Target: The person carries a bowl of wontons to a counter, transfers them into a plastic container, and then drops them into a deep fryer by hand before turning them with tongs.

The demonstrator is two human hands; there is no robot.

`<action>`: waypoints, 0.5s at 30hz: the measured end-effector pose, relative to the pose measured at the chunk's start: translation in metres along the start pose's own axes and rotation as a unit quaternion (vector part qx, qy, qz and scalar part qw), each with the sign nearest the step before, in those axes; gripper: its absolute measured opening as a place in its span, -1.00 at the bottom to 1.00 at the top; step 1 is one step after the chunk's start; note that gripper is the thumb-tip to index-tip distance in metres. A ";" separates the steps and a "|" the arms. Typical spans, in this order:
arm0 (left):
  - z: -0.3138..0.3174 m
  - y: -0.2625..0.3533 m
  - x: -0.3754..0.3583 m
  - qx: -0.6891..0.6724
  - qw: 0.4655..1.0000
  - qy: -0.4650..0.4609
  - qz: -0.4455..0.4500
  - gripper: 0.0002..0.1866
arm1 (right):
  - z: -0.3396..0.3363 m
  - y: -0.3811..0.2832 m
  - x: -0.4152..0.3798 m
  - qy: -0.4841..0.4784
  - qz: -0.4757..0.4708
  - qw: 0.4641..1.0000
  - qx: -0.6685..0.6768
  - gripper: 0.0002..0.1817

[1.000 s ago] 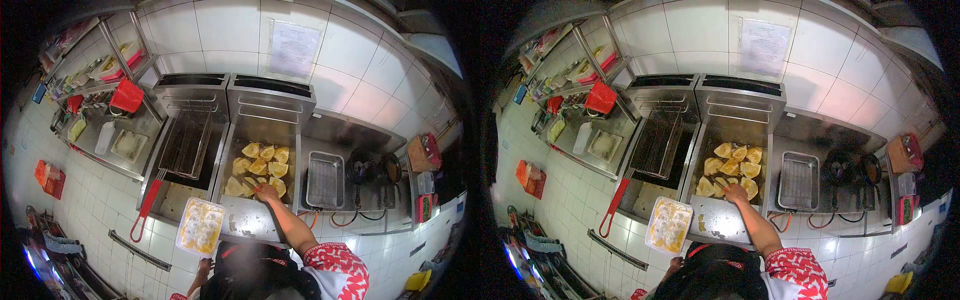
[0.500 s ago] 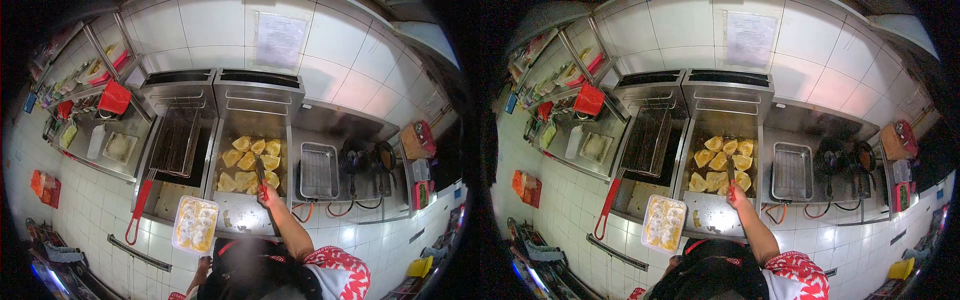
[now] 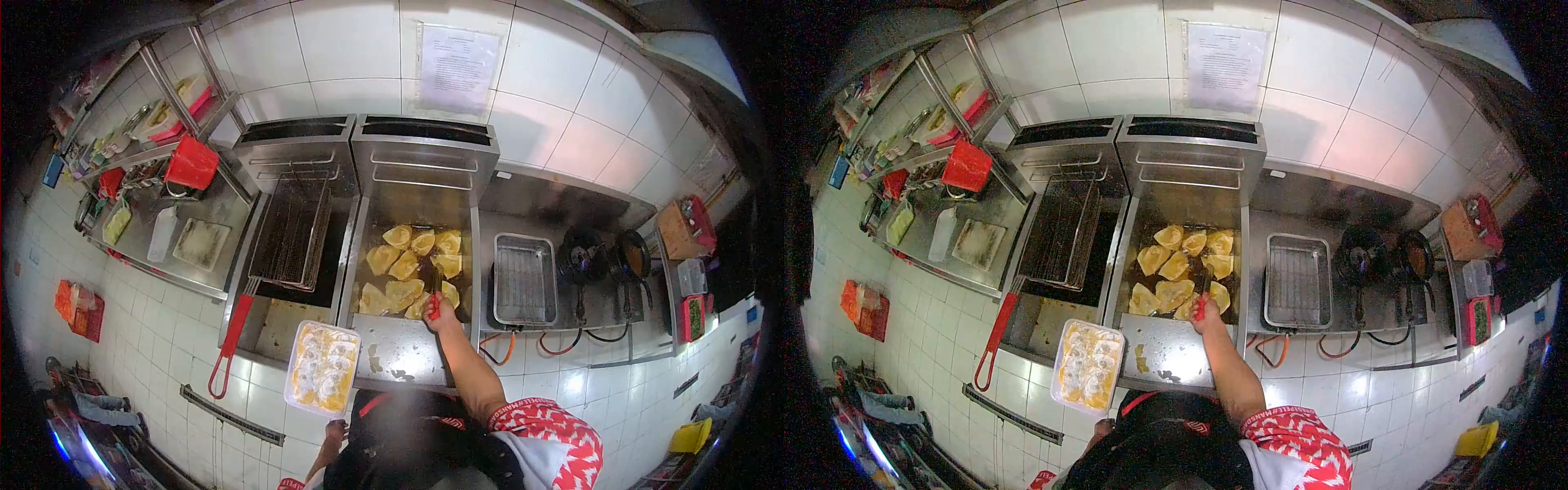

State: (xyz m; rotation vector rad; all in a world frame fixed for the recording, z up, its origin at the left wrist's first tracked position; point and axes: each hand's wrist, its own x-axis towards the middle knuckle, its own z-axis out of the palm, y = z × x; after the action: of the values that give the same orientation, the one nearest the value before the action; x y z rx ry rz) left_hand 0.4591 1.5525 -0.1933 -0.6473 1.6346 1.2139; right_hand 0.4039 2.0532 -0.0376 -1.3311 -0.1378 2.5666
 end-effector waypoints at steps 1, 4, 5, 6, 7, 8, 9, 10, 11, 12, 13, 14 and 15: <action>0.000 -0.002 -0.001 0.000 1.000 0.000 0.000 -0.78 | -0.002 0.000 0.000 0.000 0.000 1.000 0.000 -0.67; 0.001 -0.002 0.000 0.003 1.000 0.001 0.001 -0.79 | -0.006 -0.001 -0.009 -0.072 0.001 0.997 0.022 -0.71; 0.001 -0.003 0.001 0.003 1.000 0.001 0.001 -0.79 | -0.002 -0.004 -0.024 -0.090 0.019 0.995 0.048 -0.71; 0.001 -0.004 0.002 0.003 1.000 0.003 0.002 -0.80 | 0.002 -0.004 -0.039 -0.106 0.038 0.991 0.074 -0.69; 0.001 -0.005 0.003 0.004 1.000 0.004 0.003 -0.80 | 0.001 -0.006 -0.043 -0.105 0.038 0.991 0.074 -0.69; 0.002 -0.006 0.004 0.005 1.000 0.003 0.003 -0.80 | -0.001 -0.010 -0.047 -0.131 0.070 0.982 0.113 -0.70; 0.002 -0.006 0.006 0.006 1.000 0.005 0.003 -0.81 | -0.002 -0.013 -0.051 -0.157 0.102 0.971 0.152 -0.70; 0.002 -0.007 0.008 0.008 1.000 0.006 0.005 -0.81 | -0.003 -0.017 -0.051 -0.156 0.101 0.971 0.152 -0.70; 0.002 -0.009 0.010 0.011 1.000 0.007 0.005 -0.81 | -0.002 -0.021 -0.051 -0.157 0.108 0.968 0.164 -0.70; 0.002 -0.010 0.012 0.014 1.000 0.009 0.006 -0.81 | -0.003 -0.022 -0.051 -0.159 0.115 0.965 0.177 -0.69; 0.001 -0.012 0.015 0.019 1.000 0.012 0.009 -0.82 | -0.005 -0.021 -0.047 -0.158 0.115 0.964 0.178 -0.69; 0.001 -0.014 0.021 0.025 1.000 0.016 0.011 -0.82 | -0.005 -0.019 -0.040 -0.147 0.048 0.979 0.134 -0.66; 0.000 -0.017 0.025 0.030 0.999 0.017 0.015 -0.82 | -0.006 -0.018 -0.034 -0.135 -0.019 0.987 0.088 -0.62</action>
State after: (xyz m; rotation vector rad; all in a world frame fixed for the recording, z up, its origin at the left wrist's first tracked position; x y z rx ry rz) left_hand 0.4637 1.5498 -0.2234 -0.6109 1.7078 1.1763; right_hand 0.4310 2.0617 -0.0105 -0.9070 0.0166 2.6448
